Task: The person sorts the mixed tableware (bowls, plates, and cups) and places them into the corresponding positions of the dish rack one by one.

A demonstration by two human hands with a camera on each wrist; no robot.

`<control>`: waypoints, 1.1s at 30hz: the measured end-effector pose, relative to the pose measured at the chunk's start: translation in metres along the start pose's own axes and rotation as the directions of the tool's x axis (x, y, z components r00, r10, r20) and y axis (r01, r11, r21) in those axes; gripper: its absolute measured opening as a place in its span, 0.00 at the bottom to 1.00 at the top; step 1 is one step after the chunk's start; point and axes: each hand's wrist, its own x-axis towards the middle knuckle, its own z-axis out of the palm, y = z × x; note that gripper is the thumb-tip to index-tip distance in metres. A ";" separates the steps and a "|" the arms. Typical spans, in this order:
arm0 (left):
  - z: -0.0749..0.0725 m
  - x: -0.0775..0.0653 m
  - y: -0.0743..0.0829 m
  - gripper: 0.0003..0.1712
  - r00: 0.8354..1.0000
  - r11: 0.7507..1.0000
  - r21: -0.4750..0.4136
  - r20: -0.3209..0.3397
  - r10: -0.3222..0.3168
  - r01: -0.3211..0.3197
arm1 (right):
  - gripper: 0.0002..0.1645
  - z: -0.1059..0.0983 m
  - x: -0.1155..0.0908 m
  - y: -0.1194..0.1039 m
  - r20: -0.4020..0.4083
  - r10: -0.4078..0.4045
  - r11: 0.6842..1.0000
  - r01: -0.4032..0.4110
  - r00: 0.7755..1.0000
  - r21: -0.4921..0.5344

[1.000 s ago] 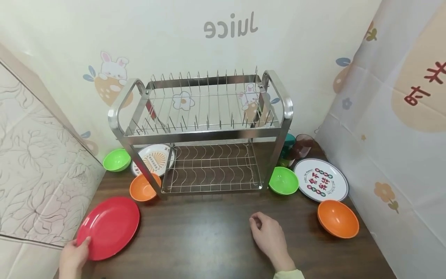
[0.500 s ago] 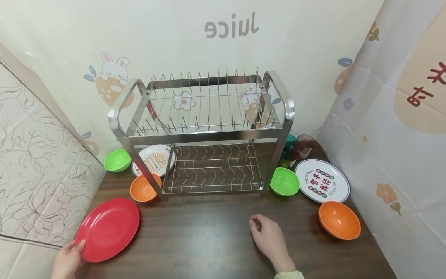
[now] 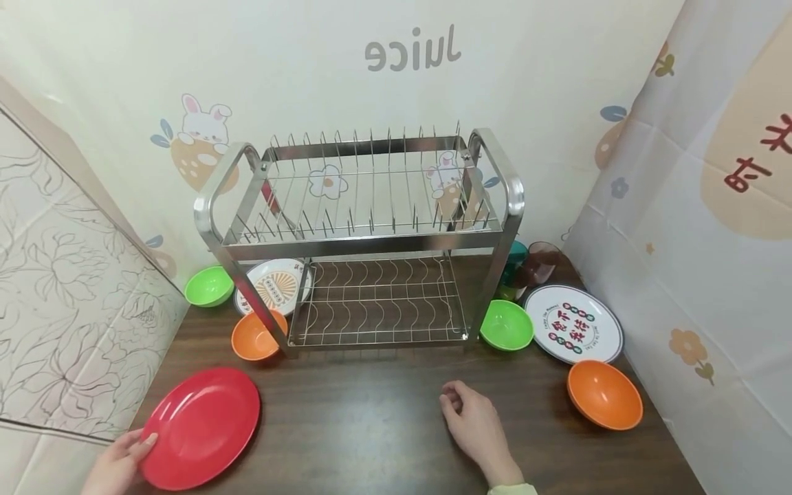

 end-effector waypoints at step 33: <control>0.087 -0.004 0.033 0.27 0.923 0.976 -0.115 0.319 0.214 -0.186 | 0.07 0.010 -0.003 -0.006 0.074 0.011 0.997 -0.017 0.997 0.081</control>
